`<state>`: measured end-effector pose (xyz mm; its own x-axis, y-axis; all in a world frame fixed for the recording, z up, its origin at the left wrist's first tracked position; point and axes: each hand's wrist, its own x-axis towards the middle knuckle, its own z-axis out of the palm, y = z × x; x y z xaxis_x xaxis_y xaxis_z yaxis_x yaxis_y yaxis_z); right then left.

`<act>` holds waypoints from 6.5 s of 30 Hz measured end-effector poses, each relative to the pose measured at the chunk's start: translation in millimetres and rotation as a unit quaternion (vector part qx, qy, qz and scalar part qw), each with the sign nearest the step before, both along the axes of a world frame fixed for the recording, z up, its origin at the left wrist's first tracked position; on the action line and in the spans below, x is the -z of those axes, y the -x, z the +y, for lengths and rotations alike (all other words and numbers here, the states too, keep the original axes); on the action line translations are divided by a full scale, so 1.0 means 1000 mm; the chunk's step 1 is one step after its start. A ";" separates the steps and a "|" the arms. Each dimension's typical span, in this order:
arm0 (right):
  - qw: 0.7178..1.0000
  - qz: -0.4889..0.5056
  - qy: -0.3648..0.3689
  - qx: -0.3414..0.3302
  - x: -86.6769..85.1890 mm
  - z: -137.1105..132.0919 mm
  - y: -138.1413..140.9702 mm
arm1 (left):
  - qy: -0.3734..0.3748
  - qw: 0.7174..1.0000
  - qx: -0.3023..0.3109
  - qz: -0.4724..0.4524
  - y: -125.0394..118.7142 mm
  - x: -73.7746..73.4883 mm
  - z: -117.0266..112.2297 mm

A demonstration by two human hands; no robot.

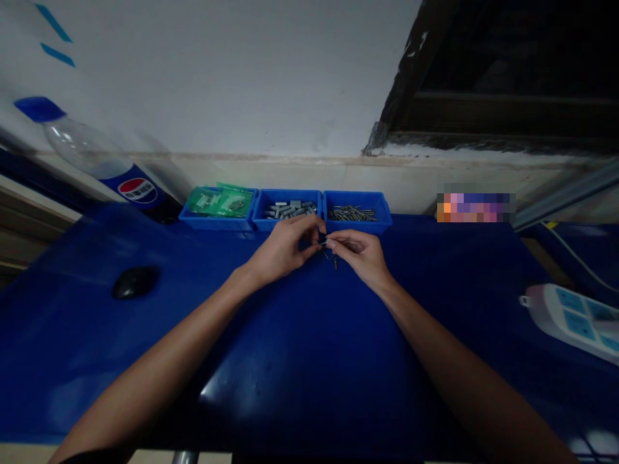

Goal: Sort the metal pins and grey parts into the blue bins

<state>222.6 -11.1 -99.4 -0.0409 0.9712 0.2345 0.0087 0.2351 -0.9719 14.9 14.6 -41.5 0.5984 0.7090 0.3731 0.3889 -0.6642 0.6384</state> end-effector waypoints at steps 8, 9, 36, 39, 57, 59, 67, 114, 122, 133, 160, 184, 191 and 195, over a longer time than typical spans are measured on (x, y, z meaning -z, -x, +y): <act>0.992 0.044 -0.024 0.112 -0.001 0.000 -0.001 | -0.052 0.990 0.007 0.134 0.003 0.012 0.003; 0.992 0.043 -0.027 0.117 -0.002 0.000 -0.002 | -0.058 0.987 0.027 0.148 0.003 0.013 0.003; 0.999 0.026 0.013 0.025 -0.003 0.000 0.000 | 0.103 0.992 0.008 -0.070 0.000 0.004 0.001; 0.999 0.036 0.018 -0.005 -0.005 -0.001 0.000 | 0.100 0.991 0.002 -0.087 -0.002 0.004 0.000; 0.986 0.099 -0.017 0.132 -0.001 0.004 -0.002 | -0.075 0.983 0.082 0.149 -0.009 0.013 -0.006; 0.986 0.100 -0.022 0.134 0.000 0.004 -0.003 | -0.090 0.974 0.116 0.172 -0.011 0.015 -0.009; 0.989 0.082 -0.033 0.118 0.002 0.003 -0.005 | -0.100 0.964 0.061 0.238 -0.007 0.013 -0.006; 0.974 0.116 -0.058 0.188 0.007 0.005 -0.011 | -0.138 0.949 0.091 0.268 -0.024 0.027 -0.024; 0.978 0.105 -0.026 0.177 0.003 0.004 -0.009 | -0.106 0.963 0.020 0.246 -0.010 0.016 -0.010; 0.980 0.110 -0.018 0.168 0.001 0.003 -0.008 | -0.108 0.986 0.009 0.124 -0.009 0.024 -0.006; 0.988 0.052 -0.035 0.138 0.000 0.002 -0.004 | -0.023 0.979 -0.034 0.202 0.012 0.003 0.000; 0.991 0.057 -0.046 0.108 0.002 0.002 -0.006 | -0.035 0.997 -0.021 0.072 0.005 -0.003 0.002; 0.999 0.037 -0.003 0.013 -0.004 -0.002 -0.003 | -0.011 0.999 -0.005 -0.040 0.008 -0.006 0.007; 0.999 0.031 0.001 -0.010 -0.005 -0.003 -0.001 | -0.024 0.999 0.005 -0.027 0.006 -0.006 0.005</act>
